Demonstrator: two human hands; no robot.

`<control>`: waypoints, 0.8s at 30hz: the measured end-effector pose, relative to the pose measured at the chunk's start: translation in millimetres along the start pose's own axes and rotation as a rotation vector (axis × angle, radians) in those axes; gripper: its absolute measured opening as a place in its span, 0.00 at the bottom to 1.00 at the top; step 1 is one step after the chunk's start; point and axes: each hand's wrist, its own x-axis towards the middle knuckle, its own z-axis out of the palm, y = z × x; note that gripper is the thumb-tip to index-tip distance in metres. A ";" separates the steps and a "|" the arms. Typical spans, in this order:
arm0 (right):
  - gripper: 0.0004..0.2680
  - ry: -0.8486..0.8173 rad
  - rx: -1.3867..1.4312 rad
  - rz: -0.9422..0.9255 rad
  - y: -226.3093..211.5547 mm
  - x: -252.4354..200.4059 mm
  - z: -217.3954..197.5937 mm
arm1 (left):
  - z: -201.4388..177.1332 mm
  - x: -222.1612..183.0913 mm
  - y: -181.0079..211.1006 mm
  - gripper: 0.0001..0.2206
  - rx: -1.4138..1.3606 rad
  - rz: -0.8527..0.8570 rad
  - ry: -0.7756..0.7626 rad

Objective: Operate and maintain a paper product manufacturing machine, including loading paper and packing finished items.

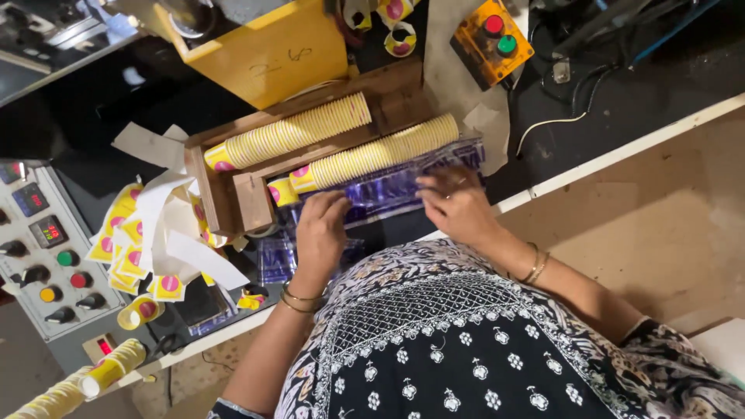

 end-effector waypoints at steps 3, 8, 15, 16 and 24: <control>0.03 0.127 0.075 0.050 -11.6 19.5 -20.7 | -19.1 1.0 14.3 0.08 -0.089 -0.053 0.134; 0.04 0.275 0.029 0.051 -17.3 48.0 -42.3 | -30.2 -2.7 16.7 0.07 -0.210 -0.132 0.237; 0.04 0.248 -0.001 0.009 -50.8 78.7 -105.5 | -19.0 -32.1 -12.6 0.21 0.001 -0.045 0.098; 0.04 0.270 -0.002 -0.038 -52.1 78.0 -113.2 | -12.3 -41.8 -20.5 0.23 0.055 -0.070 0.084; 0.06 0.330 -0.140 -0.116 -69.4 63.2 -146.0 | -9.7 -64.7 -42.7 0.25 0.042 -0.191 0.185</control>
